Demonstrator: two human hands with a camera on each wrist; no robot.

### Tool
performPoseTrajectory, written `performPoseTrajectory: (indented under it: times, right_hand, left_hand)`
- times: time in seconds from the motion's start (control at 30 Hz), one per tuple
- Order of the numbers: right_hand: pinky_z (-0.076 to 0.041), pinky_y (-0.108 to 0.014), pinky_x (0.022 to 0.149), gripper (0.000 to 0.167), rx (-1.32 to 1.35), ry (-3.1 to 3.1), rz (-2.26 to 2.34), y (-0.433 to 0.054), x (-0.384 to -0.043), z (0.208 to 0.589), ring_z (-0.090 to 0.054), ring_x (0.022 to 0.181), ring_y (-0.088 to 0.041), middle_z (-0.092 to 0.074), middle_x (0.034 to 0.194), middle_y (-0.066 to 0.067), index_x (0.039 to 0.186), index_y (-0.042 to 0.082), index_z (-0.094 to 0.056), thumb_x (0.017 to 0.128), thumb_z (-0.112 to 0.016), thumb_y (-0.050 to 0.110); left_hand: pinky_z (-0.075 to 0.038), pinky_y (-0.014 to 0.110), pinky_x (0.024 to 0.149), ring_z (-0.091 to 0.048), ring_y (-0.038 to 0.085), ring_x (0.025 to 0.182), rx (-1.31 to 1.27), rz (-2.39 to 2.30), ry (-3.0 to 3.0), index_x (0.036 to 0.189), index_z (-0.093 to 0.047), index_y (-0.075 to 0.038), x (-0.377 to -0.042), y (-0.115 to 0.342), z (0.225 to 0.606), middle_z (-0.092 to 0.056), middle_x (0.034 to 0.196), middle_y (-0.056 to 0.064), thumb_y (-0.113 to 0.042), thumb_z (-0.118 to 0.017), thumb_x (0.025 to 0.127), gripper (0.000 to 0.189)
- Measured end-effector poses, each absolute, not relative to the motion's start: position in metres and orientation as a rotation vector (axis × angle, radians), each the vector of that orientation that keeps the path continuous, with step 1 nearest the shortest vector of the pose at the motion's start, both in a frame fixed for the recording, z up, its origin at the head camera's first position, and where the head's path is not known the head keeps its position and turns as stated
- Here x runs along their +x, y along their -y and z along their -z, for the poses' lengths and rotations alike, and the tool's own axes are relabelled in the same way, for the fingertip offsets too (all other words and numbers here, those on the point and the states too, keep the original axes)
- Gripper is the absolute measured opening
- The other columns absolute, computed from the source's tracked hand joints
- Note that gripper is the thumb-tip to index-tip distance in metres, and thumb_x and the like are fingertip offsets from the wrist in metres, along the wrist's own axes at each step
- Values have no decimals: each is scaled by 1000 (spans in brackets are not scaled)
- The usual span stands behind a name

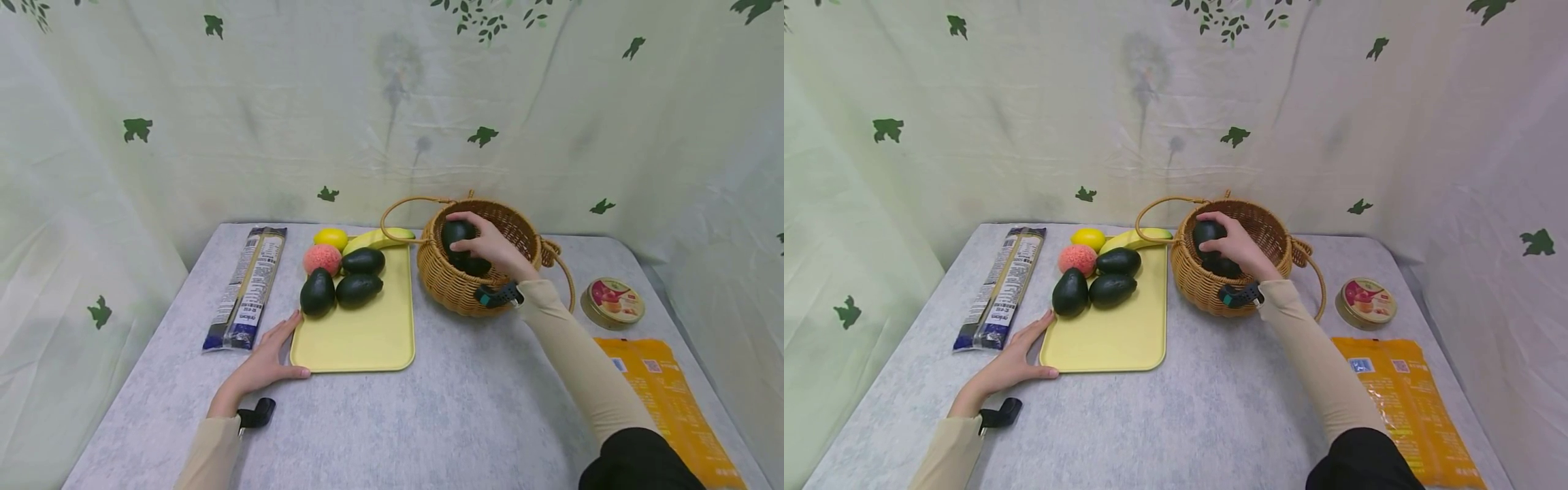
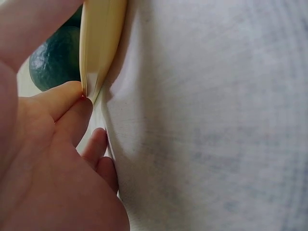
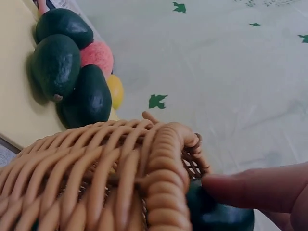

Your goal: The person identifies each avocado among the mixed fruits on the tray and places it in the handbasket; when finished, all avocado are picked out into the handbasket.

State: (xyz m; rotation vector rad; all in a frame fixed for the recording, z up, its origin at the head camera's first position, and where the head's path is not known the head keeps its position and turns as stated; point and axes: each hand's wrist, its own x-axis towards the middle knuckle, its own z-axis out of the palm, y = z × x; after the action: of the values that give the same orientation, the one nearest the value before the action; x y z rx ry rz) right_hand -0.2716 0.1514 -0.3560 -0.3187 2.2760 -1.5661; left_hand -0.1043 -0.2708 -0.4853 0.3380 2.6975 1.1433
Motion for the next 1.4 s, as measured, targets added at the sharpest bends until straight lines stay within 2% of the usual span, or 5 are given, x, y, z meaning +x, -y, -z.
performPoseTrajectory:
  times: [0.23, 0.5, 0.9, 1.13, 1.4]
  right_hand:
    - [-38, -53, 99, 53, -317, -2299, 1545, -151, -271, 357, -45, 123, -36, -25, 153, -15, 146, 11, -38, 96, -57, 9]
    - [-36, -48, 103, 48, -369, -2231, 1709, -162, -261, 353, -41, 127, -35, -35, 144, -17, 144, 4, -39, 99, -54, 12]
    - [-39, -45, 102, 44, -453, -2094, 1946, -167, -244, 336, -45, 124, -31, -40, 141, -16, 142, 4, -40, 100, -51, 11]
    - [-38, -47, 101, 47, -649, -1993, 1914, -144, -230, 335, -40, 127, -40, -39, 142, -19, 141, 2, -40, 98, -55, 14]
    - [-39, -42, 101, 47, -840, -1918, 1781, -102, -220, 349, -45, 125, -29, -45, 140, -15, 140, 3, -44, 96, -58, 12]
  left_hand:
    - [-10, 71, 100, -7, 44, 140, 333, -1145, -2690, 155, -14, -11, -105, 271, 486, -13, 158, 16, -38, -83, 73, 110]
    - [-10, 71, 101, -7, 44, 140, 343, -1147, -2696, 154, -15, -10, -105, 272, 487, -13, 158, 16, -37, -83, 72, 111]
    - [-10, 69, 102, -6, 45, 140, 333, -1153, -2688, 154, -16, -6, -105, 271, 483, -13, 158, 17, -36, -84, 72, 111]
    - [-10, 69, 103, -6, 45, 140, 332, -1151, -2684, 154, -15, -7, -104, 272, 484, -13, 158, 17, -36, -84, 72, 110]
    - [-11, 68, 103, -7, 45, 140, 324, -1143, -2689, 154, -15, -7, -104, 270, 484, -13, 158, 17, -37, -84, 72, 111]
